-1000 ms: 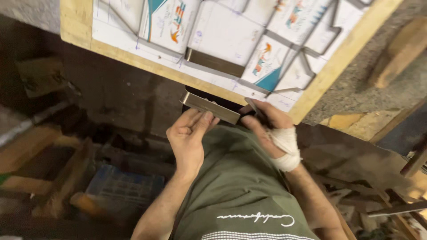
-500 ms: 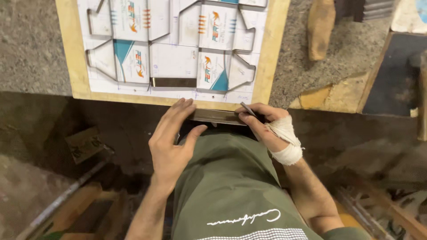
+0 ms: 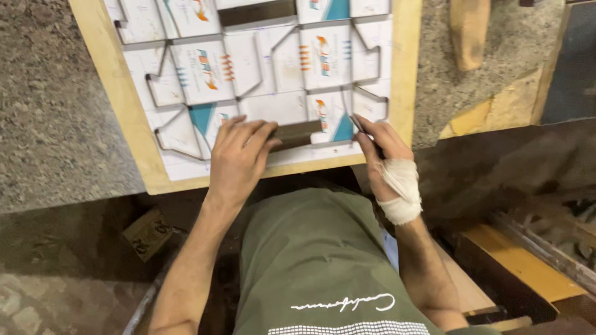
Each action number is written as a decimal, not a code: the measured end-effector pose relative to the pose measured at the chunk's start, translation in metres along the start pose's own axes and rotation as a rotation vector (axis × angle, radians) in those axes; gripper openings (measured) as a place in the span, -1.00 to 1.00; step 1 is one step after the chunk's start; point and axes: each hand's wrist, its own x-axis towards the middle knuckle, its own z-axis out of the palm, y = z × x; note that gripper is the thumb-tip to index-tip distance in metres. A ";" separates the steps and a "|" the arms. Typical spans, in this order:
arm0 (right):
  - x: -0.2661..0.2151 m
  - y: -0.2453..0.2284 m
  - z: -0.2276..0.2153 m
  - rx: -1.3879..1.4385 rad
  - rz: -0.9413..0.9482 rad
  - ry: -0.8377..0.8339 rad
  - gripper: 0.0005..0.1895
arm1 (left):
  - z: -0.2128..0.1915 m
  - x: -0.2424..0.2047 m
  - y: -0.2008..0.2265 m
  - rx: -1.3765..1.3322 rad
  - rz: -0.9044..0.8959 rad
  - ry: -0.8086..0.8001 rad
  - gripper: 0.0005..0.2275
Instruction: The person places a white plastic bag on a wooden board with metal frames, then removes it. They proceed to pick up small metal strips and fit them into the slots of the metal frames, adjusting them to ensure a proper fit.
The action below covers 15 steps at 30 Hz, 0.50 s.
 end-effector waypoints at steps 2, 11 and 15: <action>-0.001 -0.006 0.016 -0.001 0.027 0.030 -0.70 | 0.002 0.002 -0.030 0.047 0.033 -0.007 -0.74; -0.017 -0.024 0.069 -0.112 0.229 0.208 -0.65 | 0.004 0.024 -0.060 0.153 0.127 -0.063 -0.70; -0.013 -0.026 0.083 -0.132 0.244 0.209 -0.67 | -0.005 0.031 -0.053 0.099 0.179 -0.108 -0.69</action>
